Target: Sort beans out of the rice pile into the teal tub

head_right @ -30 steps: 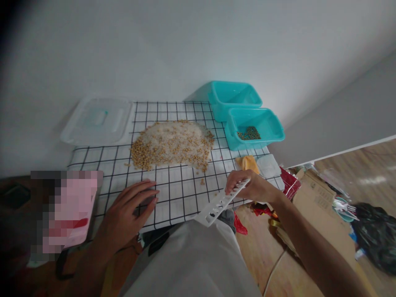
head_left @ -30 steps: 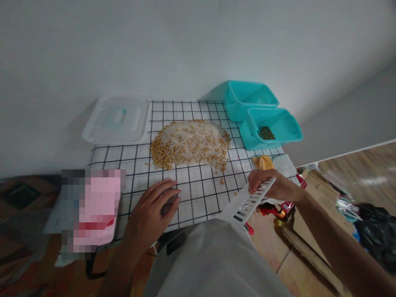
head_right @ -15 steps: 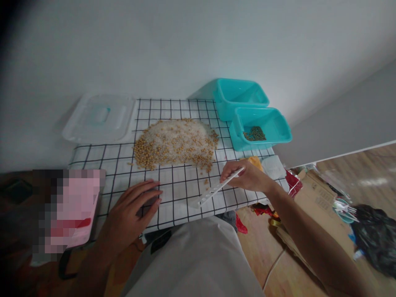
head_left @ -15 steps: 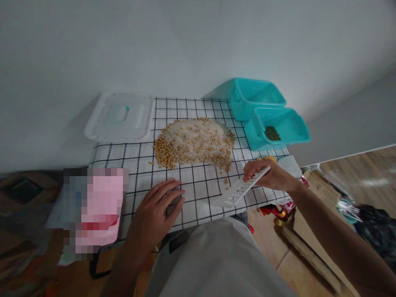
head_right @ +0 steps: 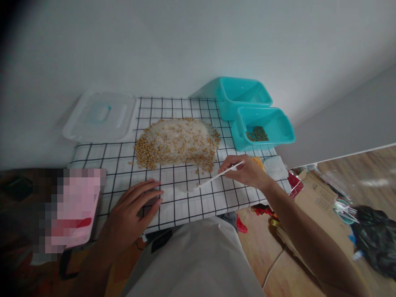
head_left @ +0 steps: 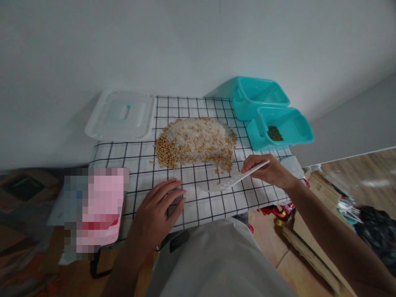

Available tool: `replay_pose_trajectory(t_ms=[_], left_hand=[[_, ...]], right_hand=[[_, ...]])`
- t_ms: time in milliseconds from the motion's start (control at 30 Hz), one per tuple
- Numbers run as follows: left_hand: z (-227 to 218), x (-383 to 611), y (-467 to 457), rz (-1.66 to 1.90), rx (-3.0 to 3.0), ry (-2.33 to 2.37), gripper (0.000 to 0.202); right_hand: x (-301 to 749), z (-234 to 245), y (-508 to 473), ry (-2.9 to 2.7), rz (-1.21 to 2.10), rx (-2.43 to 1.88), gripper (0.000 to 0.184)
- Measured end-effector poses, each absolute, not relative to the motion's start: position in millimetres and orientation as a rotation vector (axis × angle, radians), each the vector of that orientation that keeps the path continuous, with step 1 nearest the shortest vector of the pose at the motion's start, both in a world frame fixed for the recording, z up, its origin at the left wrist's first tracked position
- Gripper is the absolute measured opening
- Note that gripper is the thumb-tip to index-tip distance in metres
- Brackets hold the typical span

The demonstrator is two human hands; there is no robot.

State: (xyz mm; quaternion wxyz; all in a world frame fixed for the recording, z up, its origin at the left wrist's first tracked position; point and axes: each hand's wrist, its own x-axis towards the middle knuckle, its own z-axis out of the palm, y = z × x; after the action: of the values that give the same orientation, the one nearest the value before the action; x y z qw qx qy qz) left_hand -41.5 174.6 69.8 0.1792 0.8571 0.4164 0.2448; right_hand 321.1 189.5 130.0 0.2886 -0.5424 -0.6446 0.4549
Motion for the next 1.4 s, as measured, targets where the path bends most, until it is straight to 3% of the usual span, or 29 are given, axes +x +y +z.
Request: replay_pose_trajectory(t_ms=[500, 900, 967, 1067, 1133, 1400], left_hand=[[69, -42, 174, 0.705, 2.435, 1.164, 0.024], [69, -41, 174, 0.698, 2.422, 1.180, 0.024], [69, -41, 173, 0.708, 2.428, 1.174, 0.024], [69, -41, 173, 0.706, 2.432, 1.176, 0.024], [69, -41, 173, 0.698, 2.428, 1.183, 0.023], [70, -40, 174, 0.706, 2.415, 1.185, 0.023]], right_hand=[[324, 128, 188, -1.658, 1.167, -1.442, 0.007], [354, 142, 124, -1.111, 0.882, -1.403, 0.011], [352, 138, 107, -1.242, 0.944, -1.329, 0.010], [337, 129, 86, -1.445, 1.227, -1.246, 0.026], [323, 123, 80, -1.469, 1.349, -1.271, 0.028], [306, 115, 107, -1.542, 1.212, -1.378, 0.014]])
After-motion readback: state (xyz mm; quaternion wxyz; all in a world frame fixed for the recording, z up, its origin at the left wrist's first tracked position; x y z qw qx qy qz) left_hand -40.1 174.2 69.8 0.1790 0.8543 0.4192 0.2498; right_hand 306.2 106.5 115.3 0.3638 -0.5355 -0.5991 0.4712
